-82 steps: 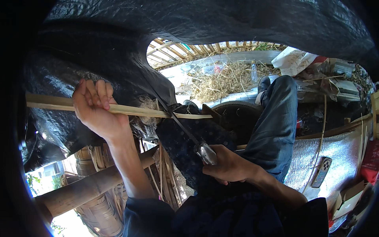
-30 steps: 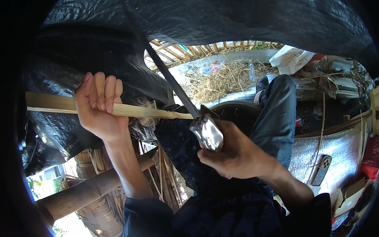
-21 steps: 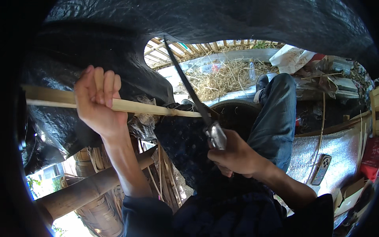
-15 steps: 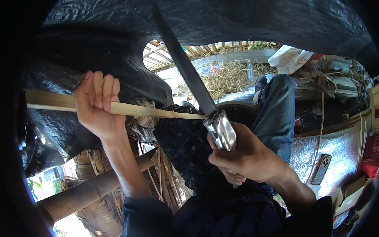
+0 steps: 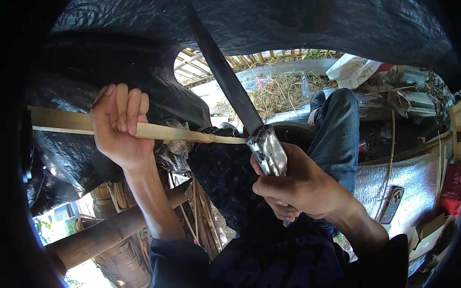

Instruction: The person carves a wooden strip using a small knife, then uses a larger knife to shave along the length of the strip.

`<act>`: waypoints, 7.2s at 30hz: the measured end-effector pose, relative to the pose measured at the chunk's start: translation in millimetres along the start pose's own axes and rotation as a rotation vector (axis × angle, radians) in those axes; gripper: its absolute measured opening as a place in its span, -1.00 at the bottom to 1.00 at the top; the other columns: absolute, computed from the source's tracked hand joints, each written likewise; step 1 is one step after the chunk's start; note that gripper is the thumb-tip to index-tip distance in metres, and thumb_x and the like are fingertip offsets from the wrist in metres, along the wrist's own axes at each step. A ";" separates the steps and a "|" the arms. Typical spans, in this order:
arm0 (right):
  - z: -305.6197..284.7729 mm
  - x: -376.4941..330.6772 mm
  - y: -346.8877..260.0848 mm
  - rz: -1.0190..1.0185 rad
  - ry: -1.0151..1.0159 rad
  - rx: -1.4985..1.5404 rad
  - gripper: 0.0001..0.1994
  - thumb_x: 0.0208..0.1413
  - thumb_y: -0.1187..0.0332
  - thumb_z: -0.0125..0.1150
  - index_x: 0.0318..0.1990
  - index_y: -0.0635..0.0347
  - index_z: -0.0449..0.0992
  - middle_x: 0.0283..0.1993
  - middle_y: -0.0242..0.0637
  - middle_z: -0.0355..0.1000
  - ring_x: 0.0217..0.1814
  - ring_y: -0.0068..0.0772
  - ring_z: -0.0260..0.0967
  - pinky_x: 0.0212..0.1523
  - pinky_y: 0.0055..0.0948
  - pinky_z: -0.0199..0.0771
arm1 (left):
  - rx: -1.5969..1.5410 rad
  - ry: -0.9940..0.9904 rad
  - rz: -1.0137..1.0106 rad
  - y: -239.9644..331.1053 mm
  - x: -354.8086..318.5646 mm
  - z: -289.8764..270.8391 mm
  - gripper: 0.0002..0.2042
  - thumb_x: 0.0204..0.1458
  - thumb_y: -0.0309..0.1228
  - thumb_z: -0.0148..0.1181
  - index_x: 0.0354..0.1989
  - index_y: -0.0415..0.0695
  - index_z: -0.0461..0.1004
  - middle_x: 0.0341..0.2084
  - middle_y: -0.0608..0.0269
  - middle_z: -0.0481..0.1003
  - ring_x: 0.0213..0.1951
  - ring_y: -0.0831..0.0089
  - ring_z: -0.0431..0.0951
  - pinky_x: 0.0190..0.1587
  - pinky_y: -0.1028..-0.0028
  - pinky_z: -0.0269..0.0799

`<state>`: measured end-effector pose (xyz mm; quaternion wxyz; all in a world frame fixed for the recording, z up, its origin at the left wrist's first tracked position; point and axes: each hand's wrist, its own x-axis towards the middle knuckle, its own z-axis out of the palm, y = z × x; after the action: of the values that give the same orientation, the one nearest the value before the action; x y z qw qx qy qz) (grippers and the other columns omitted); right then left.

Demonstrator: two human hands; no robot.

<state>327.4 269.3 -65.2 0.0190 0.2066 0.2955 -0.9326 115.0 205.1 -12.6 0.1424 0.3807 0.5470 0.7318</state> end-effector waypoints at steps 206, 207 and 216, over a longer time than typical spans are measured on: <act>-6.7 5.8 43.3 0.070 -0.011 -0.134 -0.84 -0.02 0.53 0.01 -0.41 0.20 0.12 -0.81 -0.40 0.12 -0.87 -0.60 0.09 -0.83 -0.57 0.15 | 0.254 -0.184 0.089 -48.4 -22.8 -8.6 -0.66 -0.05 -0.54 -0.03 -0.80 -0.12 0.05 -0.88 0.44 -0.02 -0.80 0.69 -0.05 -0.67 0.57 -0.18; -4.9 4.0 33.8 0.004 -0.012 -0.149 -0.84 -0.02 0.53 0.02 -0.40 0.20 0.13 -0.81 -0.40 0.12 -0.87 -0.60 0.10 -0.84 -0.58 0.13 | 0.258 -0.182 0.090 -49.3 -22.8 -10.6 -0.66 -0.05 -0.54 -0.03 -0.80 -0.12 0.05 -0.88 0.44 -0.02 -0.80 0.69 -0.05 -0.67 0.57 -0.18; -1.9 1.6 50.4 -0.026 0.069 -0.031 -0.89 -0.06 0.57 -0.03 -0.45 0.30 0.15 -0.80 -0.36 0.15 -0.84 -0.58 0.14 -0.84 -0.56 0.16 | 0.226 -0.175 0.140 -55.8 -27.5 -9.9 -0.71 -0.02 -0.55 -0.05 -0.76 -0.17 0.12 -0.88 0.43 -0.03 -0.80 0.68 -0.04 -0.66 0.57 -0.14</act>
<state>334.5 229.0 -94.6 -0.0003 0.2345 0.3132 -0.9203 114.8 201.1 -75.4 0.0946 0.4938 0.5834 0.6379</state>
